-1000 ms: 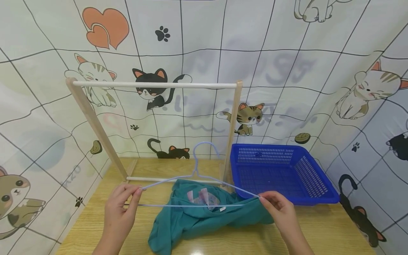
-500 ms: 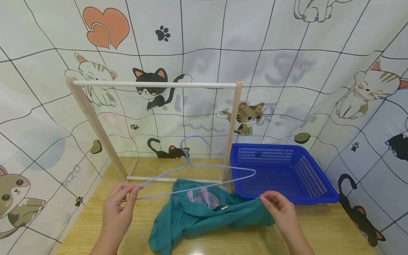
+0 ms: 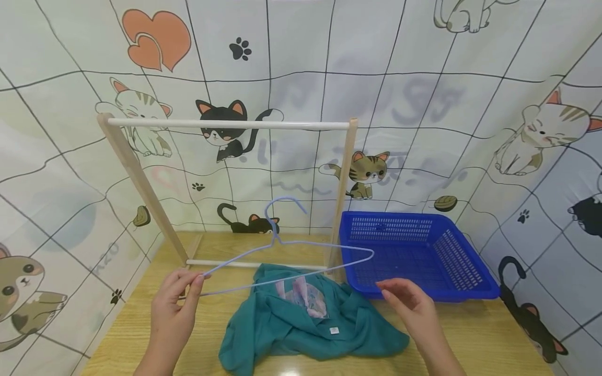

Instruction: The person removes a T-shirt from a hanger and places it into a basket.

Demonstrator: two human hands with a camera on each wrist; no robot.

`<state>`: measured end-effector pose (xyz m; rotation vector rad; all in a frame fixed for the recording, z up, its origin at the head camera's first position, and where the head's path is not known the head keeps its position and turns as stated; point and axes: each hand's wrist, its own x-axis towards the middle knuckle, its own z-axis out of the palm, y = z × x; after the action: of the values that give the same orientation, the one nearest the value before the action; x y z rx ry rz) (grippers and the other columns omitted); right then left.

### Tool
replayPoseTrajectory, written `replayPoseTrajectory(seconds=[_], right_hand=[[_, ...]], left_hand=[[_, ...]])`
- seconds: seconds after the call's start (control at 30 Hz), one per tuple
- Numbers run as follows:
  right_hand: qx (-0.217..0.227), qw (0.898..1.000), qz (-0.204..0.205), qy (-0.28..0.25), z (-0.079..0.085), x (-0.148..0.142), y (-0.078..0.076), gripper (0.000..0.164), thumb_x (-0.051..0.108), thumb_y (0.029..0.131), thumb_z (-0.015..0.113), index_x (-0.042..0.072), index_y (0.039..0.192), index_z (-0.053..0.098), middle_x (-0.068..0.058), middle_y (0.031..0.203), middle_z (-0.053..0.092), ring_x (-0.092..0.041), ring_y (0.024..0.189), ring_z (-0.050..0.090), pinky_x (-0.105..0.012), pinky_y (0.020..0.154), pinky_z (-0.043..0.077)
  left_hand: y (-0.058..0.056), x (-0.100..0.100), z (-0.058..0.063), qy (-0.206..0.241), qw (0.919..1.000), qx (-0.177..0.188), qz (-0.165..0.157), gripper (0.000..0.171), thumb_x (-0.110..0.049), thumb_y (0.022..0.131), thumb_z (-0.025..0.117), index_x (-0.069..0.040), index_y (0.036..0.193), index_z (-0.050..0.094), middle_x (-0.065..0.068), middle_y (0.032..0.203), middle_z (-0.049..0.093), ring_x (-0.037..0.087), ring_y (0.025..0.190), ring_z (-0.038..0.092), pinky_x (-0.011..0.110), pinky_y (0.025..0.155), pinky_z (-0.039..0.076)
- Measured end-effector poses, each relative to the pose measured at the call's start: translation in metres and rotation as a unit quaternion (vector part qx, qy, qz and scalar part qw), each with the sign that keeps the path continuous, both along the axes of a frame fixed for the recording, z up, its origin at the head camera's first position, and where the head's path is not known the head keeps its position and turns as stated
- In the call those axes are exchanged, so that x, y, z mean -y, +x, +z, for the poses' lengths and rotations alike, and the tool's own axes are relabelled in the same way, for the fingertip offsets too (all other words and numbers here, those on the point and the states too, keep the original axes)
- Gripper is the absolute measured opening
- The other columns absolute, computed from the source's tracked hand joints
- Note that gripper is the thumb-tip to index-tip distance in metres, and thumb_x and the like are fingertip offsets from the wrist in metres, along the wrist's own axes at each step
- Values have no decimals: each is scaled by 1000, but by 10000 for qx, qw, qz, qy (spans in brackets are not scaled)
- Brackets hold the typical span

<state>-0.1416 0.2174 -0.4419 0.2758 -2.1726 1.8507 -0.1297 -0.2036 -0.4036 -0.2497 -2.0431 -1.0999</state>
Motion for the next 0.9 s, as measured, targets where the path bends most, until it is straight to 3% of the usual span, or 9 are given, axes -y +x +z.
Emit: replayPoseTrajectory(seconds=[0.2,0.3,0.47,0.57,0.73,0.9], right_hand=[[144,9996,-22,-235,0,0,0,22,-1,91,59,-10,110,57,1,102,69,-11,97,65,-17,82,51],[150,9993,-25,-344,-1,0,-1,21,-2,91,58,-12,109,57,0,101,70,-11,96,65,-18,81,51],[286,9990,-32,-332,-2,-2,-2,22,2,92,58,-11,110,56,3,100,70,-8,95,65,-18,81,52],[244,9994,16,-225,-1,-2,-3,22,3,92,58,-10,109,57,1,101,70,-9,95,65,-19,81,52],[75,9998,102,134,3,-2,-9,20,4,92,59,-8,107,59,-8,102,68,-11,96,65,-18,82,51],[111,9983,183,538,8,0,-16,18,9,93,59,-1,106,62,-9,102,68,-8,97,64,-17,83,51]], left_hand=[[10,3,8,-37,9989,172,438,14,2,85,65,-8,90,74,-10,92,62,-7,93,50,8,70,37],[17,9,17,-109,9967,320,733,15,2,85,65,-8,92,74,-15,92,61,-7,90,50,8,67,37],[31,15,36,-177,9856,935,1400,11,-9,88,66,-11,91,76,-21,82,54,0,74,39,9,53,36],[37,15,44,-202,9784,1090,1742,10,-13,88,66,-11,91,76,-20,77,50,1,69,33,10,49,31],[39,11,48,-347,9726,928,2103,9,-13,85,70,-9,91,76,-19,70,46,-6,59,31,15,52,25],[35,5,48,-248,9696,1062,2190,9,-16,86,70,-11,90,77,-17,70,51,-6,56,35,12,51,29]])
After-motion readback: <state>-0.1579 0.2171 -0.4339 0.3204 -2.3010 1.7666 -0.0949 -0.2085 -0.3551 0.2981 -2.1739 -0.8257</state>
